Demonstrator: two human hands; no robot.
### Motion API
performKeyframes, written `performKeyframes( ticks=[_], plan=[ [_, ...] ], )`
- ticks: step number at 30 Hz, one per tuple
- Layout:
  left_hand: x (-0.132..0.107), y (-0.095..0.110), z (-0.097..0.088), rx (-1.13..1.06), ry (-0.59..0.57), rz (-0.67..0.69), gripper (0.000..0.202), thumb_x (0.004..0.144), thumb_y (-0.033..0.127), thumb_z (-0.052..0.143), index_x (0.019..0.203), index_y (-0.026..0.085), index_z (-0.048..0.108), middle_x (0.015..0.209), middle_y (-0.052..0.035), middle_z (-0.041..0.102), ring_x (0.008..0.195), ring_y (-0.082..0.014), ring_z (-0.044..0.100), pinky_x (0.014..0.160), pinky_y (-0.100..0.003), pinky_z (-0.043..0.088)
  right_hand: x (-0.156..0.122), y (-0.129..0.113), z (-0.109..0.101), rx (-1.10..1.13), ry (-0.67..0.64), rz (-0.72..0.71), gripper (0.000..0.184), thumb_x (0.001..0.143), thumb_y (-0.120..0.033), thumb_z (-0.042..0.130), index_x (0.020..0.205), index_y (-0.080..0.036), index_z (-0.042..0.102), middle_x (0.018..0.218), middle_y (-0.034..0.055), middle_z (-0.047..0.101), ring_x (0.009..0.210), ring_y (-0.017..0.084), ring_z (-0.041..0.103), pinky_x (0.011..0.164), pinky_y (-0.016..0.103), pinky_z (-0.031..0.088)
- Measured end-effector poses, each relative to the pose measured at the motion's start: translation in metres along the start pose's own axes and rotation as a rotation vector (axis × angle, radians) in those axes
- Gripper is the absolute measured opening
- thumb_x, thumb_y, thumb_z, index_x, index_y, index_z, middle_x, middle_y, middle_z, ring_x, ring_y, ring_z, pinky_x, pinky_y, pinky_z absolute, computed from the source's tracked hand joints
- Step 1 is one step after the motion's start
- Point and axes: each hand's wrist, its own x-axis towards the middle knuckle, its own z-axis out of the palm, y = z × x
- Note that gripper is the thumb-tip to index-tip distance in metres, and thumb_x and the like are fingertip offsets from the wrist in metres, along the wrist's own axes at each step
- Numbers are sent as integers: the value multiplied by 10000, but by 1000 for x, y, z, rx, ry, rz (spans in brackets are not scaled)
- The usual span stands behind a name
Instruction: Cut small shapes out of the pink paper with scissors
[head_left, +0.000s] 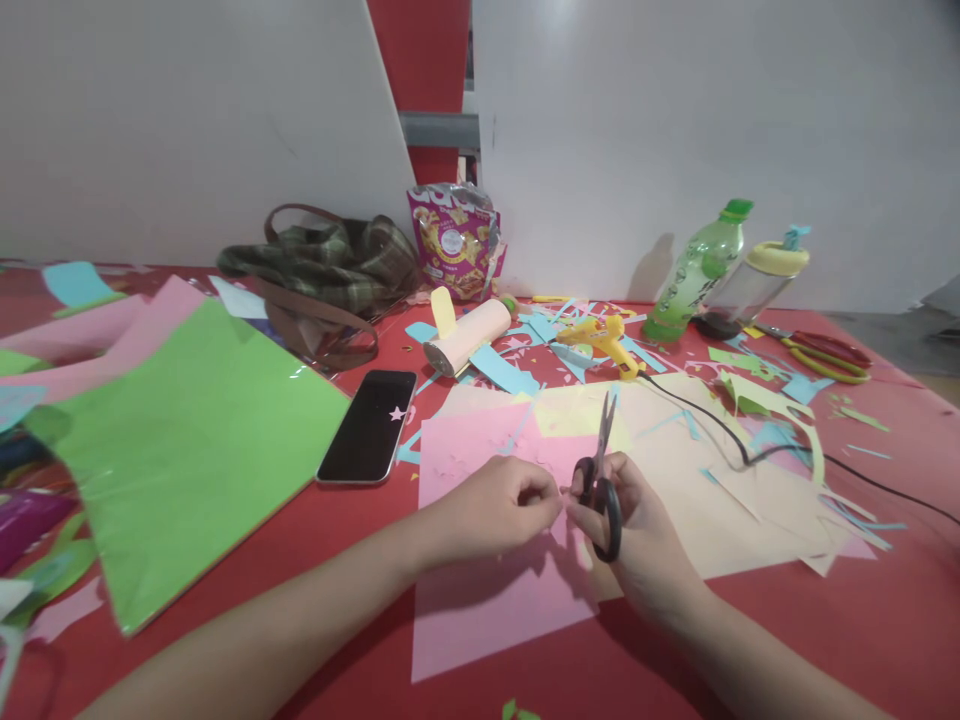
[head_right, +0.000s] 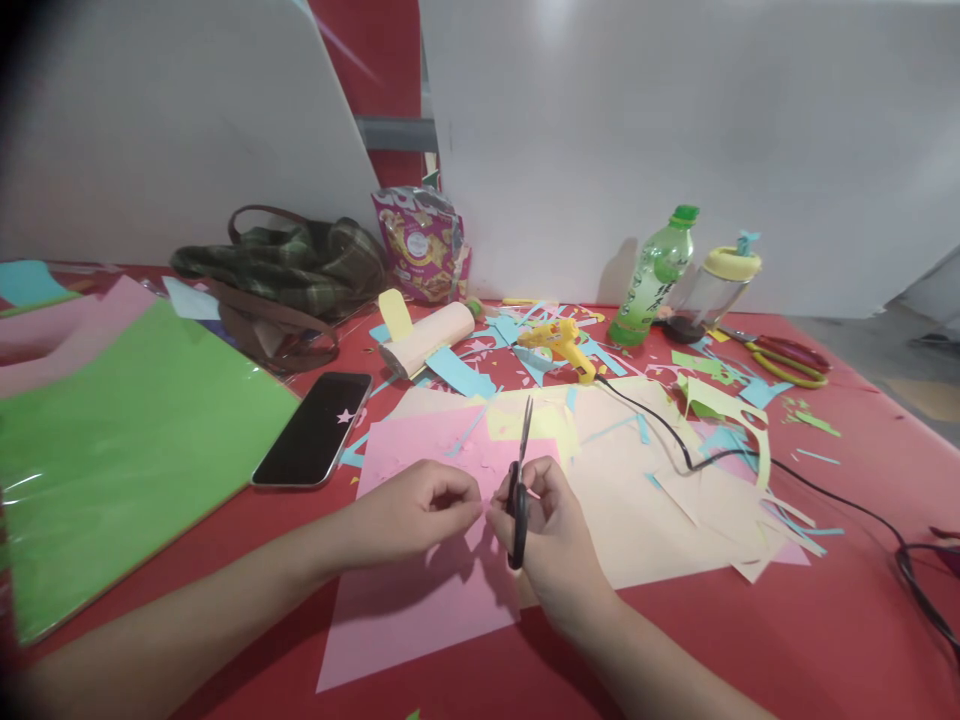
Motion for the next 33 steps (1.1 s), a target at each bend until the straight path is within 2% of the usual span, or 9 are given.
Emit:
performKeyframes(
  ticks=[3, 6, 14, 22, 28, 33],
  plan=[
    [1, -1, 0, -12, 7, -31, 182, 714, 201, 379, 571, 145, 476, 515, 33, 420, 477, -76, 378, 437, -183, 279, 0, -2, 2, -10, -16, 37, 323, 576, -100, 671, 646, -201, 373, 604, -76, 457, 403, 31, 366, 363, 149, 277],
    [1, -1, -1, -5, 29, -35, 180, 712, 198, 373, 566, 149, 467, 512, 33, 430, 476, -77, 386, 443, -185, 287, 0, -2, 2, -17, -15, 61, 312, 580, -96, 662, 646, -199, 375, 571, -86, 441, 390, 29, 367, 355, 146, 273],
    [3, -5, -5, -45, 186, -82, 218, 754, 267, 361, 634, 148, 499, 555, 34, 424, 470, -70, 374, 447, -185, 296, 1, 3, -3, 31, 41, -19, 295, 619, -124, 654, 653, -207, 373, 658, -70, 479, 466, 50, 416, 418, 170, 322],
    [3, -1, 1, -13, 15, 1, 308, 785, 354, 358, 567, 146, 423, 510, 45, 376, 474, -68, 365, 444, -185, 276, 2, 7, -6, 47, 71, -52, 273, 616, -141, 670, 687, -217, 417, 700, -66, 483, 501, 62, 443, 476, 197, 356],
    [3, -3, 6, -1, 24, 20, 293, 795, 281, 341, 542, 142, 392, 501, 50, 330, 479, -65, 328, 445, -188, 257, 3, 8, -5, 39, 73, -39, 276, 624, -131, 665, 688, -218, 411, 681, -70, 469, 506, 60, 425, 468, 186, 331],
    [4, -3, -1, 20, 61, 14, 294, 787, 275, 354, 527, 142, 386, 485, 54, 318, 467, -63, 317, 440, -189, 244, 1, 5, -2, 60, 28, -1, 297, 624, -140, 664, 681, -221, 384, 651, -74, 470, 498, 62, 422, 453, 182, 319]
  ],
)
